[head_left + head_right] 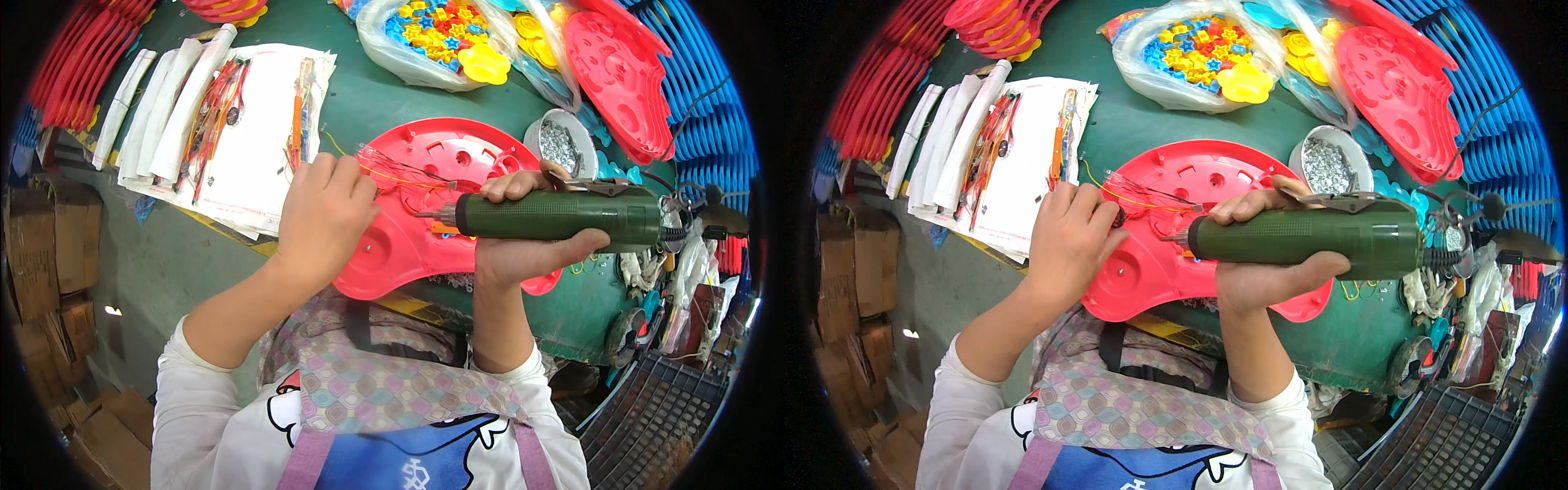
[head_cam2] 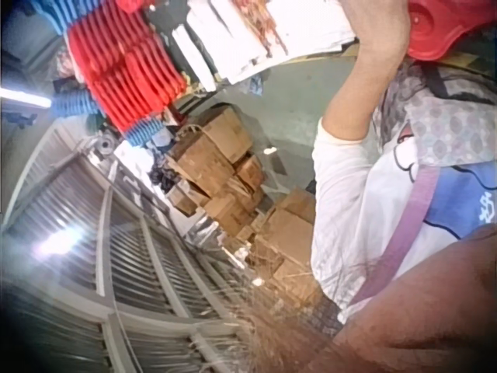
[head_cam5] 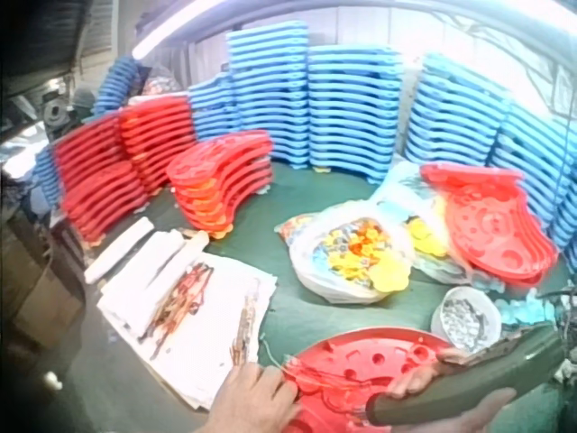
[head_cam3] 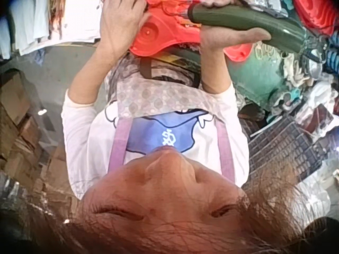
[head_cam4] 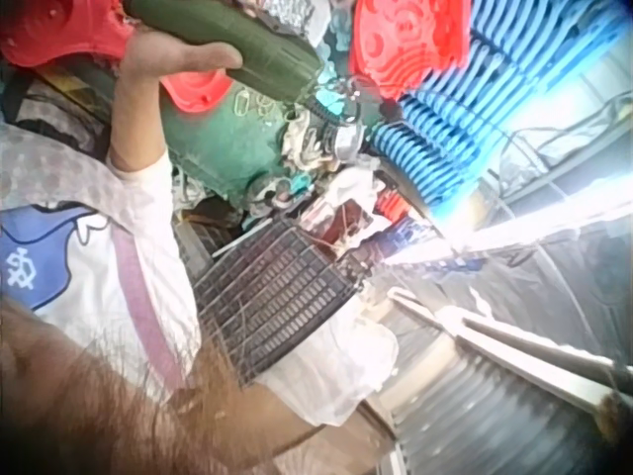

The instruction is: The person assembles small decorative keychains by placing star-shaped plastic pieces into a red tray, threading wires through them, and using a green handheld tool to secure metal fasteners. They repeat this process for multiple units, handling colorful plastic stars, wires, and metal components.

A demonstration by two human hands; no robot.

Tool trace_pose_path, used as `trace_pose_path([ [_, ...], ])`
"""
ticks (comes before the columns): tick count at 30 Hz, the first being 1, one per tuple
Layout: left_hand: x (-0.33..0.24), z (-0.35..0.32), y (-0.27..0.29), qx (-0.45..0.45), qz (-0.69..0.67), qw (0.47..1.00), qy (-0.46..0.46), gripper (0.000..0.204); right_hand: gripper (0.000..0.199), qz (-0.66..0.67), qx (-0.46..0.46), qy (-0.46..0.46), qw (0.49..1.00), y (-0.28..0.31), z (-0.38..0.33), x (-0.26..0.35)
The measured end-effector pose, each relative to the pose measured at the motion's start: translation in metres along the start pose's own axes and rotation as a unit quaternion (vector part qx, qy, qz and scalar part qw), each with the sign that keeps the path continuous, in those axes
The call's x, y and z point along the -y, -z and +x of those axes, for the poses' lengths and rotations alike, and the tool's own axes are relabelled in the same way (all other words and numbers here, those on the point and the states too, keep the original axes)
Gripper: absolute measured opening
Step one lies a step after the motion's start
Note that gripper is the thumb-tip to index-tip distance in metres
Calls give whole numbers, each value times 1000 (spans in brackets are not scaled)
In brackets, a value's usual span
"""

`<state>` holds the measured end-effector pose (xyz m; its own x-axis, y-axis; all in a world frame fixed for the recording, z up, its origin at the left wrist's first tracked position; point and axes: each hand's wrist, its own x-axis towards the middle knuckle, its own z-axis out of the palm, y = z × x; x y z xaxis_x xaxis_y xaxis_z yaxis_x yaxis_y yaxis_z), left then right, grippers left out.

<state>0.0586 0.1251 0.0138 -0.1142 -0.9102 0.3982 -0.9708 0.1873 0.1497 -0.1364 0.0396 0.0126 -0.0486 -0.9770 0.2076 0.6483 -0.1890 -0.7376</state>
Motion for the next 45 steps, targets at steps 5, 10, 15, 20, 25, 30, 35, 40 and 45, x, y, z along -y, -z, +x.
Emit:
trace_pose_path([
  [5, 6, 7, -7, -60, -27, 996, -52, 17, 103, 49, -12, 16, 999, 2, 3, 13],
  [10, -15, 42, -9, -97, -322, 941, -44, 24, 104, 44, -17, 65, 997, 12, 11, 21],
  [15, -49, 108, -34, 97, -505, 855, 64, 23, 107, 9, -30, 127, 991, 34, 10, 41],
  [20, -63, 127, -91, 138, -425, 894, -27, 24, 107, 6, -47, 146, 988, 66, 3, 66],
  [25, -68, 127, -108, 47, -321, 939, -118, 18, 107, 5, -37, 155, 987, 89, 1, 73],
  [30, -64, 128, -109, 32, -262, 956, -130, 19, 105, 17, -36, 141, 989, 86, -2, 77],
  [35, -66, 127, -112, 12, -264, 953, -148, 22, 107, 36, -23, 121, 992, 87, -4, 80],
  [40, -68, 121, -114, -45, -159, 962, -219, 28, 116, 73, -6, 91, 993, 89, -8, 86],
  [45, -74, 111, -108, -90, -93, 966, -225, 22, 107, 75, 209, 46, 974, 96, -17, 95],
])
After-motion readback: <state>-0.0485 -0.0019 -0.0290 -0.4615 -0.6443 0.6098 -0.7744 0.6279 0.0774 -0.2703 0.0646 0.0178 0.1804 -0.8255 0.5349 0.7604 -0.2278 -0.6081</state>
